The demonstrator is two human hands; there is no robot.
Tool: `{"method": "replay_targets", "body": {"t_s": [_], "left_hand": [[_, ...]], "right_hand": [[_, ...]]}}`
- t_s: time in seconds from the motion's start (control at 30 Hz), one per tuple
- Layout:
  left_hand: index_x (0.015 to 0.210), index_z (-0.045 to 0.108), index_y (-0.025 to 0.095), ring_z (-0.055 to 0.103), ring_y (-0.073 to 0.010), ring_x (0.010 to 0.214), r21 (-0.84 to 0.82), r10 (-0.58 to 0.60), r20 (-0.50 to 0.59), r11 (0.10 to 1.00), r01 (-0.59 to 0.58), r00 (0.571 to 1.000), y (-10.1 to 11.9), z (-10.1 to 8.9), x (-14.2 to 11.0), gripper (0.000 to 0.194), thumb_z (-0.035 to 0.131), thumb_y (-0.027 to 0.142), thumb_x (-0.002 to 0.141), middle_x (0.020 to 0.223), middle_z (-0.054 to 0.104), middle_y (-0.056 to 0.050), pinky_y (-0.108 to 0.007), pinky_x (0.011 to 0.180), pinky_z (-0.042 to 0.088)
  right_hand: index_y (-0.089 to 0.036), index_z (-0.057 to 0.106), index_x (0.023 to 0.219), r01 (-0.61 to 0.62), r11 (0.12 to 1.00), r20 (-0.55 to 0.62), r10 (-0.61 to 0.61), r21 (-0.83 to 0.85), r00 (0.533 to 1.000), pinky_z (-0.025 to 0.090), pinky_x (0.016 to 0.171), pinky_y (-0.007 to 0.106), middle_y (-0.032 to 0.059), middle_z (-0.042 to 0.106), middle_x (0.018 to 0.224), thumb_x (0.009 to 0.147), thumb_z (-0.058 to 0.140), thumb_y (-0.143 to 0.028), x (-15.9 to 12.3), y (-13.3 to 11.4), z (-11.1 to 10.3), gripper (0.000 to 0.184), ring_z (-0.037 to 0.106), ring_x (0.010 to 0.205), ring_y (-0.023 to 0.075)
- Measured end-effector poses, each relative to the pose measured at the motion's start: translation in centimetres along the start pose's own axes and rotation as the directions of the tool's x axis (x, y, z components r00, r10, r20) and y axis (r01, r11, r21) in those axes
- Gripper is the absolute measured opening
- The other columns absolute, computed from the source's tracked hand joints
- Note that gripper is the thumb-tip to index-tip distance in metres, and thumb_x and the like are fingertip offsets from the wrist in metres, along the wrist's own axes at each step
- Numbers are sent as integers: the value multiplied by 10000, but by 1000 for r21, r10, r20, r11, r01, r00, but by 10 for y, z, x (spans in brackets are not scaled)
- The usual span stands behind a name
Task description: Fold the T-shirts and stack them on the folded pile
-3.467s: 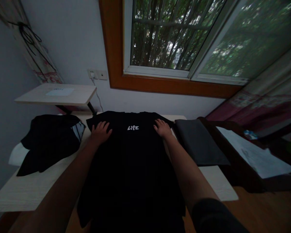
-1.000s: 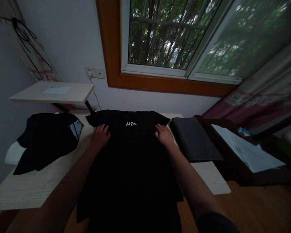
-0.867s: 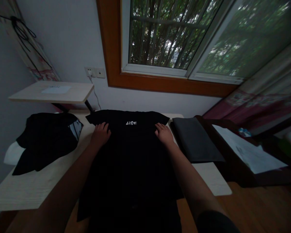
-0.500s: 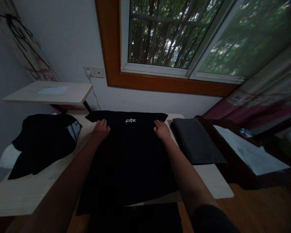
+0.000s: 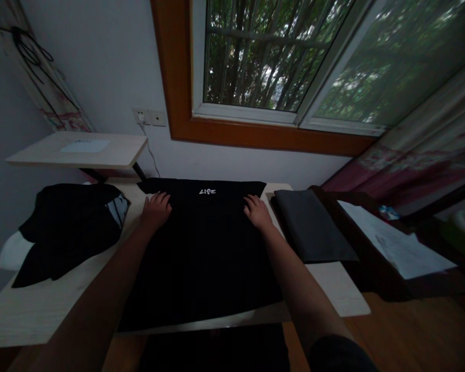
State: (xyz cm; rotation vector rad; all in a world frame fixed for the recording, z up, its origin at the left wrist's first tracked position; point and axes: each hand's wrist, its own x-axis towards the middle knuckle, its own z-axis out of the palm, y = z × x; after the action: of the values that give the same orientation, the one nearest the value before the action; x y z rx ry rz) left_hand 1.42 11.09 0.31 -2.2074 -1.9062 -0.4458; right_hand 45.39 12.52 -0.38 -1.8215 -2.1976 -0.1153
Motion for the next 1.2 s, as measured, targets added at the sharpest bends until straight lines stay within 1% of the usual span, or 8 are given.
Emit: {"method": "replay_targets", "body": {"t_s": [0.23,0.4,0.6,0.73,0.83,0.97,1.07,1.2], "left_hand": [[1356,621,208,487,-333,1351,15,0,24,1000,-1,1000,4,-26,-54,450,405,304,974,1440,589,-127,-575,1189,285],[1315,646,185,565,-330,1184,40,4,-3,999,-4,1000,8,-44,-95,417,416,278,980,1302,641,-147,-501,1060,427],[1341,615,152,581,-321,1117,53,12,-4,999,-12,1000,11,-55,-123,421,407,200,978,1285,621,-168,-479,988,469],[1406,556,163,623,-269,1040,-42,-54,12,998,54,998,13,-59,-135,463,398,181,971,1283,573,-165,-403,927,522],[1437,523,180,644,-246,969,-175,-135,53,974,142,989,9,-68,-140,476,393,244,983,1258,547,-155,-381,823,563],[1393,561,212,635,-243,1007,-403,-206,23,894,198,978,-5,-82,-141,468,450,369,967,1184,564,-108,-423,932,559],[1392,564,216,632,-242,978,-502,-211,64,838,215,975,-11,-84,-147,534,526,456,917,1141,577,-88,-453,950,553],[1432,534,198,626,-281,1078,-551,-163,207,795,253,965,-10,-83,-162,752,672,569,792,1158,588,-95,-485,994,533]], "right_hand": [[-197,572,1431,45,998,-21,-44,53,999,320,1214,453,101,497,1537,993,456,-390,-29,0,-7,492,389,1448,282],[-205,628,1347,-31,981,-67,45,191,997,422,1111,440,131,587,1336,943,543,-417,-55,-6,-15,464,515,1256,300],[-201,665,1272,-88,937,-80,122,339,989,436,1042,462,108,658,1069,910,589,-422,-96,-25,-28,430,533,1128,308],[-197,626,1333,-122,918,-39,147,379,988,455,1011,418,119,680,1058,909,581,-357,-123,-43,-42,455,538,1173,300],[-205,609,1332,-208,887,14,223,412,975,487,901,377,97,676,945,932,524,-348,-136,-46,-61,432,616,1011,279],[-213,592,1273,-306,776,81,314,551,946,475,731,315,35,652,838,938,505,-427,-147,-34,-85,408,647,760,220],[-221,566,1262,-360,722,166,328,591,930,476,712,306,22,655,855,898,560,-438,-157,-22,-89,424,658,761,211],[-255,508,1294,-458,615,382,262,642,886,499,707,300,0,683,894,844,650,-408,-176,-15,-84,496,671,804,202]]}}
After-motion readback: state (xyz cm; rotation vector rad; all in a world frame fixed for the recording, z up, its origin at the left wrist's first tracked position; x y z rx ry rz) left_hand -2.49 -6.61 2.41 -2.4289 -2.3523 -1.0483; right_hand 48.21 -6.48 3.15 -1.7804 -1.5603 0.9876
